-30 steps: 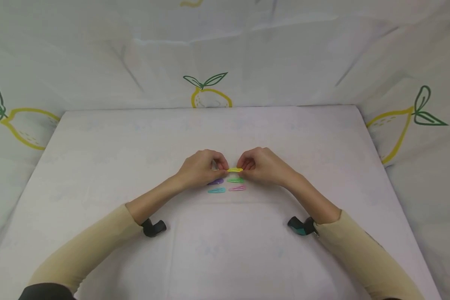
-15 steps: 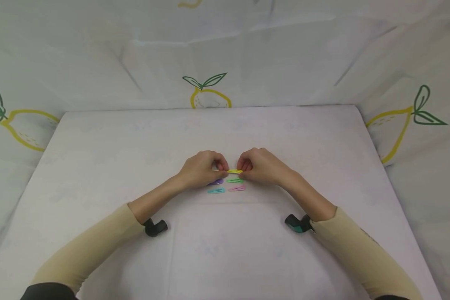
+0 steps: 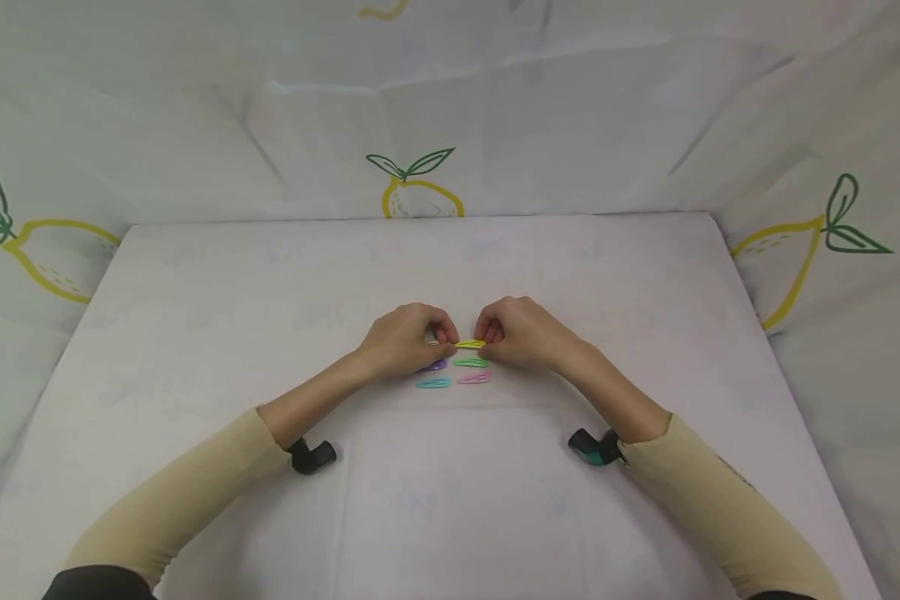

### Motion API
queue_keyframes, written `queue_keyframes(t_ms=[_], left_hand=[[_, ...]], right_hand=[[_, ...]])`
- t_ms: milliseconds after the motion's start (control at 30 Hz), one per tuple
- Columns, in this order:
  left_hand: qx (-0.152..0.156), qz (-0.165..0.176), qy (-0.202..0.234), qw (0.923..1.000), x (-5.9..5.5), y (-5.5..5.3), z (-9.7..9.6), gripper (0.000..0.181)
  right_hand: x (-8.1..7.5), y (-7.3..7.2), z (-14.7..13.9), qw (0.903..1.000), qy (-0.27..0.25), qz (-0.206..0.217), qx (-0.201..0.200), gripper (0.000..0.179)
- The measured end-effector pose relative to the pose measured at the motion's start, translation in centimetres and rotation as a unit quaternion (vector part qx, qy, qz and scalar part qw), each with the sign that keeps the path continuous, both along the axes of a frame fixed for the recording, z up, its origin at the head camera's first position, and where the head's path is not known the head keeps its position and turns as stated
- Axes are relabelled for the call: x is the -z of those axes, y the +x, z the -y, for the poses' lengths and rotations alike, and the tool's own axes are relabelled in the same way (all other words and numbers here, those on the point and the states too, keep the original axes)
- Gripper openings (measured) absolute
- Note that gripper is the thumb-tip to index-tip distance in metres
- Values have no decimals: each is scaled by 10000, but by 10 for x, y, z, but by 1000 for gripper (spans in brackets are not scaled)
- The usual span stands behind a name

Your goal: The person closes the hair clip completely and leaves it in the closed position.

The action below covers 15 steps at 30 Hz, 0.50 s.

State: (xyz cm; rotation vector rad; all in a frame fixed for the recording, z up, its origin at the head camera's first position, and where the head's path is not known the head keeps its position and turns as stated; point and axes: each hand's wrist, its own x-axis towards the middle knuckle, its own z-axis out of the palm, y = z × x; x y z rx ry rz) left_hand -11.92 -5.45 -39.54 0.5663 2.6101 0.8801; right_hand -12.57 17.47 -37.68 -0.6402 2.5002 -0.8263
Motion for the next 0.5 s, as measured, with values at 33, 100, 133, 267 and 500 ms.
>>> queue_keyframes(t_ms=[33, 100, 133, 267, 500], left_hand=[[1, -2, -1, 10000, 0, 0, 0, 4], [5, -18, -5, 10000, 0, 0, 1, 4], [8, -20, -5, 10000, 0, 0, 1, 3], [-1, -51, -12, 10000, 0, 0, 1, 4], [-24, -78, -7, 10000, 0, 0, 2, 4]], right_hand=[[0, 0, 0, 10000, 6, -1, 3, 7], [0, 0, 0, 10000, 18, -8, 2, 7], [-1, 0, 0, 10000, 25, -11, 2, 8], [-1, 0, 0, 10000, 21, -25, 19, 9], [0, 0, -1, 9999, -2, -72, 96, 9]])
